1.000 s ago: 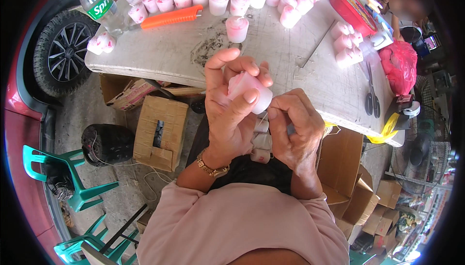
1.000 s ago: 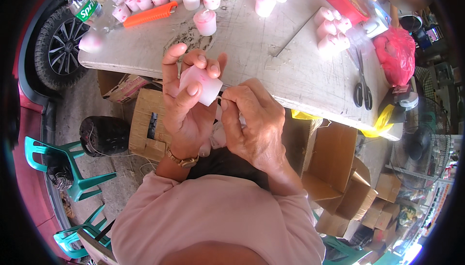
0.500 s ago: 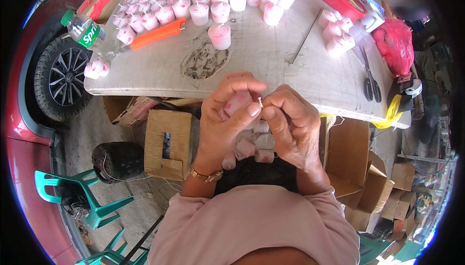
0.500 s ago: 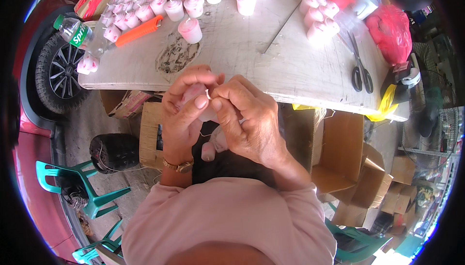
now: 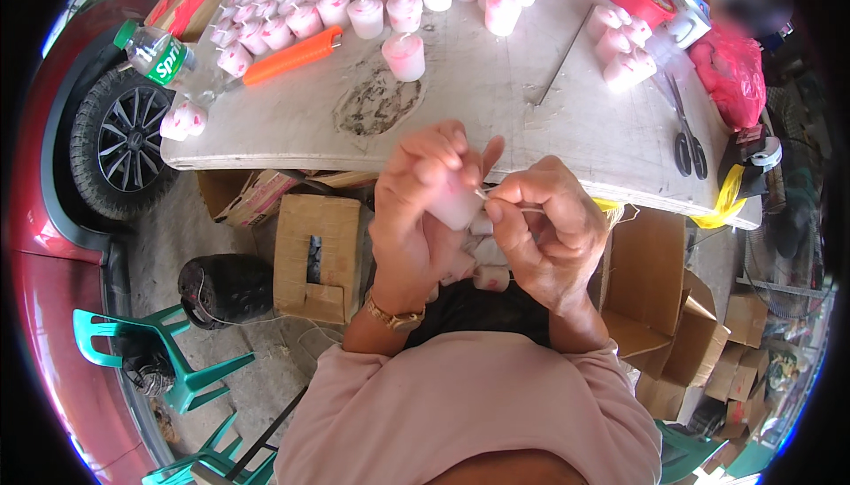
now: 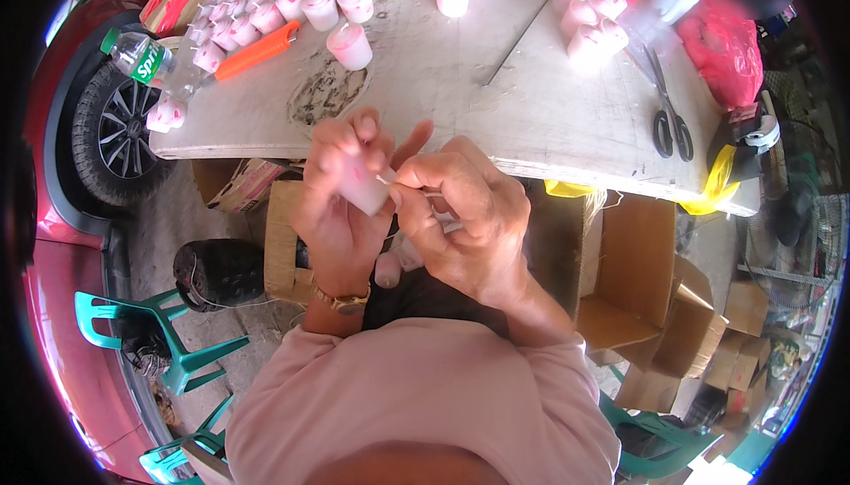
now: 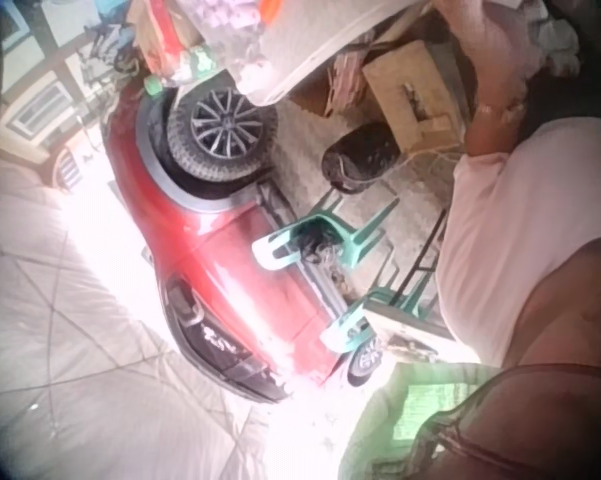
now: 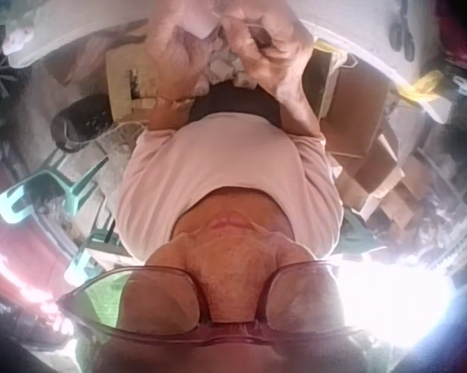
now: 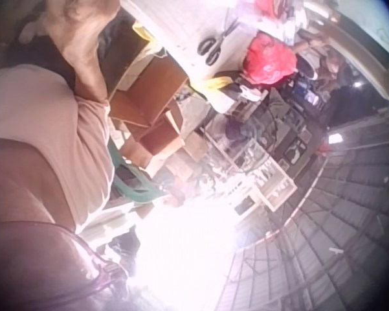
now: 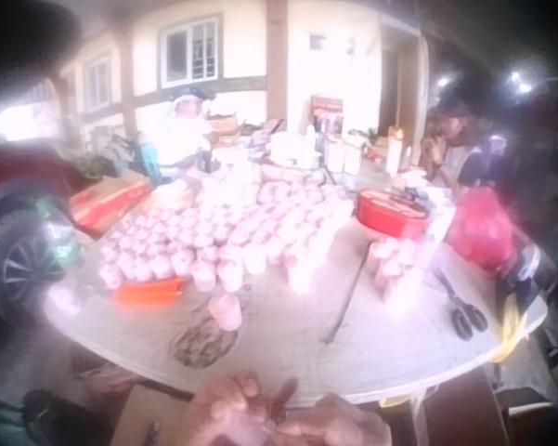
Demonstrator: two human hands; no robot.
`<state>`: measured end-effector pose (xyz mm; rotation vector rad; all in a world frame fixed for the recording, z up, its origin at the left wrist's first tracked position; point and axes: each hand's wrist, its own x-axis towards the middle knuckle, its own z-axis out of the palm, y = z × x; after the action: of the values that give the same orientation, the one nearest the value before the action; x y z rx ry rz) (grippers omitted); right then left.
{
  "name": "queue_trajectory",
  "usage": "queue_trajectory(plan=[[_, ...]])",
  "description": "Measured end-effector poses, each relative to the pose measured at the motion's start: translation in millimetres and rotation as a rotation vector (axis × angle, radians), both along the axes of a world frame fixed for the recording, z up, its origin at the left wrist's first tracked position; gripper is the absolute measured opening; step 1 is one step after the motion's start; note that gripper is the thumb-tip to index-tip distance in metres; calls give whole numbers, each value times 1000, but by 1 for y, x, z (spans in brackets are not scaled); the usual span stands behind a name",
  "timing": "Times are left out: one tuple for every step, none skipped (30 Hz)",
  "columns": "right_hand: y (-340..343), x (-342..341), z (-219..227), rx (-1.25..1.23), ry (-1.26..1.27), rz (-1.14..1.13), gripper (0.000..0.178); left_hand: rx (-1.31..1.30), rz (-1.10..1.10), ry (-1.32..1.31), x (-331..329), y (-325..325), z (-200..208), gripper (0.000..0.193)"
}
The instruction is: The person inserts wicks into small pink and white cylindrical candles, trims the wicks with scissors, and arranges the finished candles on a table. The person uses a metal rod to center the wick and a lighter to ignite a wick briefly before trimming.
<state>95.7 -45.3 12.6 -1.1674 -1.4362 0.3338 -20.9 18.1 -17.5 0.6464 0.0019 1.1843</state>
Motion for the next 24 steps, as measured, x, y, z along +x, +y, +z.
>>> queue_trajectory(plan=[[-1,-1,-1,0,-44,-30,16,-98,-62,-120,0,1,0,10],[-1,-3,-3,1,-90,-60,16,-218,-120,-246,0,2,0,11],[0,-5,-5,27,-114,-64,17,-222,-151,-299,0,5,0,12],[2,-6,-6,50,-137,-71,17,-254,-181,-354,1,7,-1,12],[3,-8,-8,58,-154,-87,17,-289,-208,-408,1,7,-1,12],[4,-9,-9,71,-170,-85,17,-307,-219,-423,1,7,-2,12],[5,-11,-9,68,-181,-93,18,-329,-228,-438,3,6,-3,12],[6,-12,-10,64,-194,-102,18,-353,-238,-453,4,6,-4,13],[7,-12,-10,72,-204,-110,18,-349,-237,-451,4,5,-4,13],[8,-13,-10,80,-215,-117,18,-346,-236,-450,5,5,-5,13],[8,-13,-9,65,-224,-125,19,-347,-232,-446,5,5,-6,13],[8,-13,-9,72,-235,-125,19,-326,-219,-426,5,4,-6,13],[8,-13,-8,57,-242,-125,19,-310,-203,-403,5,4,-6,13],[8,-13,-8,44,-240,-122,19,-300,-185,-383,5,4,-7,13],[8,-13,-8,34,-233,-130,19,-267,-163,-362,5,4,-7,13],[9,-14,-8,28,-216,-136,20,-238,-141,-344,5,4,-7,12],[9,-14,-8,23,-200,-143,20,-213,-120,-328,6,4,-8,12],[10,-14,-8,17,-187,-135,20,-186,-82,-298,6,3,-8,12],[10,-15,-8,10,-175,-128,20,-163,-46,-271,7,3,-8,13],[10,-15,-8,0,-154,-127,20,-137,-14,-251,7,2,-8,15],[10,-15,-7,-8,-156,-129,20,-100,12,-231,7,1,-9,19],[9,-15,-6,-19,-150,-138,20,-61,32,-219,7,1,-9,23],[9,-15,-5,-23,-153,-141,21,-20,54,-208,7,1,-9,28],[8,-13,-3,-31,-161,-125,22,-10,86,-186,6,1,-9,32]])
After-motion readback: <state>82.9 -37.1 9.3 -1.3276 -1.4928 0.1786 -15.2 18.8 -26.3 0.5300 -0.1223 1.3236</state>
